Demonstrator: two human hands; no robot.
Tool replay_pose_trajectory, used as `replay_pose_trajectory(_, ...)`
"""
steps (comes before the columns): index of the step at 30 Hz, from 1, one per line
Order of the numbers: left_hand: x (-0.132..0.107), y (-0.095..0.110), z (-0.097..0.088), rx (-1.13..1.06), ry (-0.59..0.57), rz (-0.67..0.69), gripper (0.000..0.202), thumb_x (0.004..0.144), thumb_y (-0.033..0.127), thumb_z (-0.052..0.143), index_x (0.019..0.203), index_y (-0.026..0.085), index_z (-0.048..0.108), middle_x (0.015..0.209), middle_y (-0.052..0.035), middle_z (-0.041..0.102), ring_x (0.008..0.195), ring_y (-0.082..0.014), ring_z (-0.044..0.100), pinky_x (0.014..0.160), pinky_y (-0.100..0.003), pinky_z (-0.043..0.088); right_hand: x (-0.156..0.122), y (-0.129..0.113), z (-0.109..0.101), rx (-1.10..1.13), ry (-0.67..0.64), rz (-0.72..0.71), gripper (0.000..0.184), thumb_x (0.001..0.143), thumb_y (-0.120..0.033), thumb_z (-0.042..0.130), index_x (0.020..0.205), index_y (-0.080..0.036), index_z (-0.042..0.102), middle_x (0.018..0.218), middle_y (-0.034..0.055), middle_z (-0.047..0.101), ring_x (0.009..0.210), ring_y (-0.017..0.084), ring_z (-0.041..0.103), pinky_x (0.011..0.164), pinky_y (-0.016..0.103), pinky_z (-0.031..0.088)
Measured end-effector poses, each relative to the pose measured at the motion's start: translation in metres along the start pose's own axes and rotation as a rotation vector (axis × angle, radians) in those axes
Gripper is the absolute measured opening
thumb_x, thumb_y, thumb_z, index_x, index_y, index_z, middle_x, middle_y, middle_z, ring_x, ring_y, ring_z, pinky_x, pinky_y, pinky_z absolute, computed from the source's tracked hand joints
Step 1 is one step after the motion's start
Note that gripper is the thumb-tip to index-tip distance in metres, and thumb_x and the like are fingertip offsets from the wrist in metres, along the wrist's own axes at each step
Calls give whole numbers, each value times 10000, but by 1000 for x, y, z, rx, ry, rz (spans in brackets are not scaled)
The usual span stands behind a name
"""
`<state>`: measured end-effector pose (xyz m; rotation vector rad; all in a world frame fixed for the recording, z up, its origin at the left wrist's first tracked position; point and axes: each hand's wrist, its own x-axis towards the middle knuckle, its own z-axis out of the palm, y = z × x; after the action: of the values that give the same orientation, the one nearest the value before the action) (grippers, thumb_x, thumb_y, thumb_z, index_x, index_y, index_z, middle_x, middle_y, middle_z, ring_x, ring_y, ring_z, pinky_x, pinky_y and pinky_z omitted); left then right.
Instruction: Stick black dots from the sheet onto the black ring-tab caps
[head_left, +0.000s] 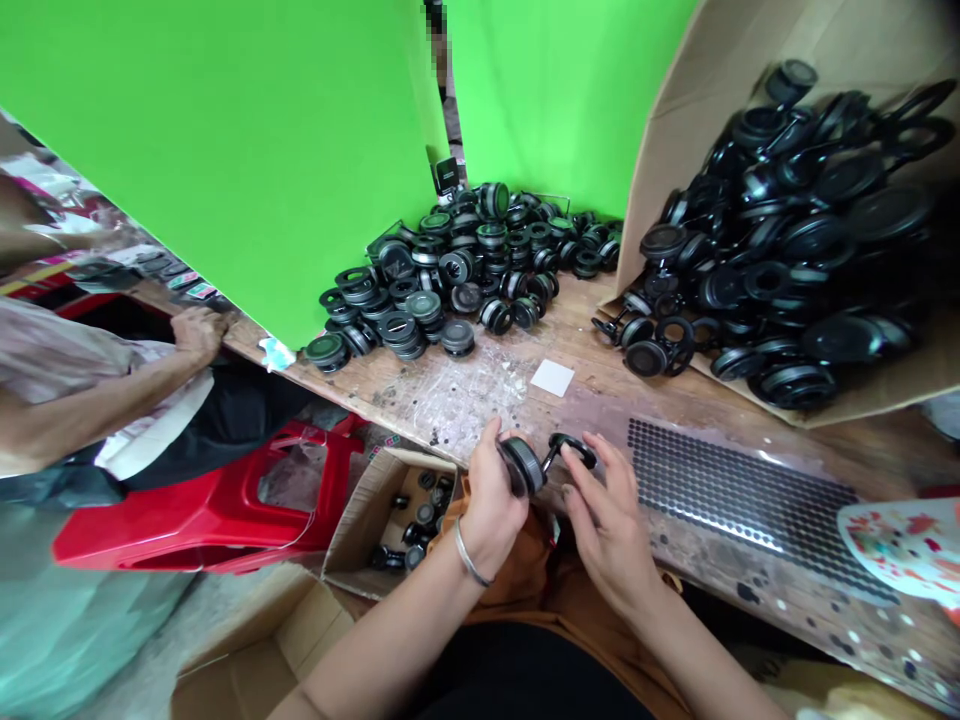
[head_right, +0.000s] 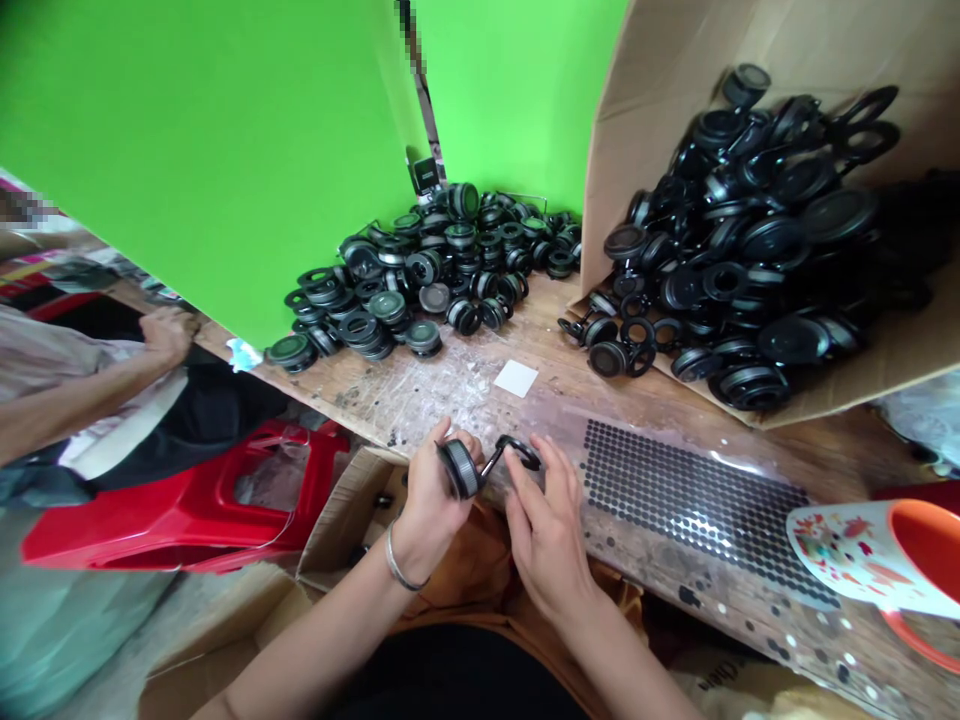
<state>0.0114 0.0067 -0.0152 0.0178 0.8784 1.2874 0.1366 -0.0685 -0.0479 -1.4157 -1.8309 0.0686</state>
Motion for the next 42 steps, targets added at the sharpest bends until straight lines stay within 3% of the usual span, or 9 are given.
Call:
replay_pose_trajectory(6, -2, 1, 1, 32, 68, -95, 334, 838, 362, 588, 589, 199, 437, 473, 39, 466, 402, -102, 440, 443, -220, 364, 11, 3, -25, 108, -98, 11, 365, 947, -166, 501, 1294, -233, 593, 1325, 154, 535, 1283, 302, 492, 1031, 527, 435)
replay_pose_trajectory(11, -5, 4, 0, 29, 58, -201, 391, 894, 397, 512, 567, 203, 421, 439, 41, 419, 368, -102, 389, 410, -219, 334, 30, 15, -39, 445, -40, 365, 214, 972, -324, 482, 1032, -218, 658, 1141, 103, 642, 1081, 227, 618, 968, 391, 490)
replay_pose_trajectory(17, -5, 3, -3, 113, -46, -210, 476, 913, 478, 502, 540, 189, 437, 470, 26, 429, 399, -97, 402, 441, -224, 356, 42, 17, -18, 692, -418, 556, 425, 967, -504, 418, 1188, -204, 622, 928, 53, 680, 824, 201, 654, 720, 319, 549)
replay_pose_trajectory(20, -4, 11, -9, 280, -172, -57, 482, 872, 581, 549, 667, 151, 615, 598, -25, 567, 533, -126, 526, 556, -240, 453, 51, 13, -16, 583, -440, 465, 405, 992, -451, 340, 1150, -206, 622, 880, 42, 646, 786, 189, 626, 705, 311, 521)
replay_pose_trajectory(22, -1, 22, -19, 546, -282, 167, 452, 819, 597, 626, 919, 165, 717, 872, -90, 685, 825, -200, 643, 783, -300, 510, 60, 8, -17, 384, -393, 317, 320, 981, -381, 369, 1074, -204, 620, 950, 56, 638, 882, 200, 612, 805, 332, 490)
replay_pose_trajectory(25, 9, 38, -39, 1129, -474, 571, 551, 668, 430, 831, 1169, 244, 695, 1269, -110, 614, 1243, -299, 515, 1092, -422, 369, 74, -3, -15, 16, -397, 117, 229, 946, -328, 430, 990, -191, 607, 964, 84, 611, 931, 237, 585, 793, 350, 459)
replay_pose_trajectory(28, 20, 43, -59, 1509, -514, 834, 580, 650, 262, 829, 1208, 245, 671, 1258, -109, 596, 1238, -310, 492, 1105, -476, 358, 86, -20, -5, -277, -474, -14, 187, 925, -308, 469, 955, -188, 609, 955, 103, 605, 892, 258, 583, 663, 329, 437)
replay_pose_trajectory(37, 25, 38, -67, 1620, -486, 975, 406, 779, 135, 631, 1177, 200, 677, 1145, -112, 622, 1111, -268, 537, 1007, -422, 444, 97, -42, 23, -495, -524, -127, 185, 919, -263, 502, 906, -166, 658, 932, 134, 644, 853, 277, 577, 588, 337, 394)
replay_pose_trajectory(42, 27, 38, -70, 1621, -449, 982, 427, 773, 152, 641, 1196, 203, 663, 1169, -115, 616, 1110, -274, 539, 1006, -431, 445, 90, -37, 31, -453, -468, -138, 196, 929, -246, 475, 946, -162, 652, 991, 135, 646, 934, 292, 553, 757, 412, 423)
